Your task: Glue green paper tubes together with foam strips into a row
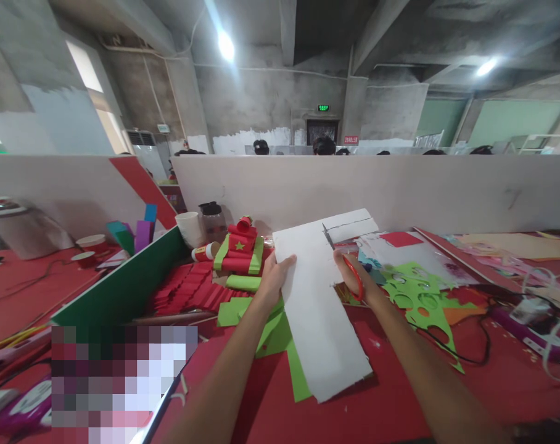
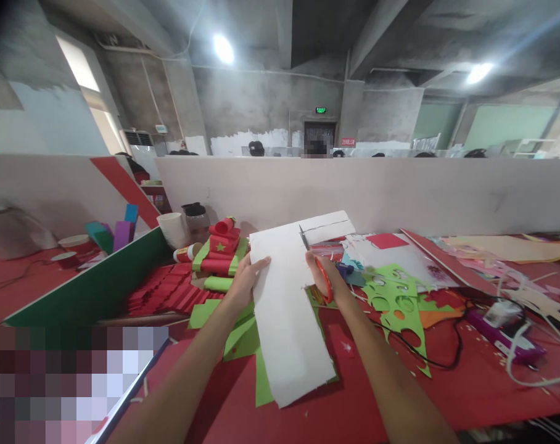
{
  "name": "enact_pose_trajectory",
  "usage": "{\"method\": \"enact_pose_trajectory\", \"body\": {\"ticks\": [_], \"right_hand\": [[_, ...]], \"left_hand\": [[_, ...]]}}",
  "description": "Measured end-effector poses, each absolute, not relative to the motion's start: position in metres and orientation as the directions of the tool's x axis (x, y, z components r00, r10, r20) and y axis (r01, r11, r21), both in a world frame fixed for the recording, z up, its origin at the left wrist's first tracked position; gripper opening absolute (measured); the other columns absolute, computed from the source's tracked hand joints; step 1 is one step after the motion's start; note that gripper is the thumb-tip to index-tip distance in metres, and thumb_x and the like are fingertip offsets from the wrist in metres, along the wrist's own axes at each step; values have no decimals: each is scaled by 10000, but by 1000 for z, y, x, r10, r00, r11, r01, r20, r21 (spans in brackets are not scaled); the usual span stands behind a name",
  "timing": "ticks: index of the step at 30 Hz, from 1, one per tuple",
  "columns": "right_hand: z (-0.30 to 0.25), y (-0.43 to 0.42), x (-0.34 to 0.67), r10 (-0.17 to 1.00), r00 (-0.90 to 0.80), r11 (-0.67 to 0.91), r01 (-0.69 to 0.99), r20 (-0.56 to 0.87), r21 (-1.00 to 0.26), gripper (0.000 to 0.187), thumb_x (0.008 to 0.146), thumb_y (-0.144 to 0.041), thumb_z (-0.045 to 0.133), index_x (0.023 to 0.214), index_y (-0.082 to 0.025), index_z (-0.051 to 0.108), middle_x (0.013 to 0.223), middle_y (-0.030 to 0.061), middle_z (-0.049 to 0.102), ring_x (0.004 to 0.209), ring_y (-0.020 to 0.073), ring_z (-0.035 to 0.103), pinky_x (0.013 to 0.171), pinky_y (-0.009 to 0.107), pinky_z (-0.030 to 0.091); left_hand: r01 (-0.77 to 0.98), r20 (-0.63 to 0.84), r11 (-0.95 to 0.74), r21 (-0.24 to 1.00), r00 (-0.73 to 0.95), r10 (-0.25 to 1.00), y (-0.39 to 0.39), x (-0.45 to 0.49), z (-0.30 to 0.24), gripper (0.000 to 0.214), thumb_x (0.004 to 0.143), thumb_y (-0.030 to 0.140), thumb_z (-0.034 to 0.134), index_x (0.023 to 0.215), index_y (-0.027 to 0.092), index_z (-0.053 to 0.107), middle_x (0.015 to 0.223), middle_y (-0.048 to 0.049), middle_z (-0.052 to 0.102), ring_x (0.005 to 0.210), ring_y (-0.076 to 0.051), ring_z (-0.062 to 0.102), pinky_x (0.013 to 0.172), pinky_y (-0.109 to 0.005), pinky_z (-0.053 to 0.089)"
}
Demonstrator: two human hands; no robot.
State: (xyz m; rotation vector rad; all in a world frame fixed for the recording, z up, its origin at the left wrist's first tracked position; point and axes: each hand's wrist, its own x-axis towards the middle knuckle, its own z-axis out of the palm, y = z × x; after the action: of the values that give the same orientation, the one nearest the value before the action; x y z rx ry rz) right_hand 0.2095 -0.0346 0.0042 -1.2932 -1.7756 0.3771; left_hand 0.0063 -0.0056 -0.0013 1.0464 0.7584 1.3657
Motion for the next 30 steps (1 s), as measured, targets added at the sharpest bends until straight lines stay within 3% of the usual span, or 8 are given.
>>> {"method": "enact_pose_trajectory", "body": {"ticks": [12,16,21,25,30], "right_hand": [[4,-32,210,869,-52,413,622,492,-665,554,910,-687,186,608,-229,265,573,-21,352,554,148,337,530,281,284],[7,-37,209,850,-82,463,585,520,-665,530,918,-665,225,628,-227,294,602,-23,385,566,147,380,552,282,327],[18,-55,220,924,-245,381,505,295,-774,505,910,-656,259,712,-229,441,600,-21,480,511,152,448,482,267,371],[30,-64,247,917,-358,368,589,175,-719,408,895,-574,413,738,-214,525,651,-1,559,560,165,507,539,280,413],[35,-60,278,937,-325,337,747,127,-574,323,836,-503,543,759,-190,570,669,8,595,595,170,520,561,269,406]], "left_hand": [[-410,150,-108,906,72,986,-7,9,-2,439,659,246,757,1069,167,623,968,-101,724,788,-232,688,701,-333,556],[-449,165,-135,883,28,986,-5,6,1,433,670,246,748,1076,172,616,1001,-95,720,787,-222,690,724,-336,557],[-548,105,-139,825,-94,990,-1,-2,7,465,681,197,715,1130,190,594,973,-74,723,771,-216,693,738,-348,565],[-634,23,-35,772,-27,999,-2,-8,12,420,717,219,686,1125,160,610,868,-68,729,706,-217,699,708,-337,576],[-704,-89,162,692,140,986,-5,-19,19,392,753,243,638,1114,91,630,704,-67,718,549,-216,676,560,-309,576]]}}
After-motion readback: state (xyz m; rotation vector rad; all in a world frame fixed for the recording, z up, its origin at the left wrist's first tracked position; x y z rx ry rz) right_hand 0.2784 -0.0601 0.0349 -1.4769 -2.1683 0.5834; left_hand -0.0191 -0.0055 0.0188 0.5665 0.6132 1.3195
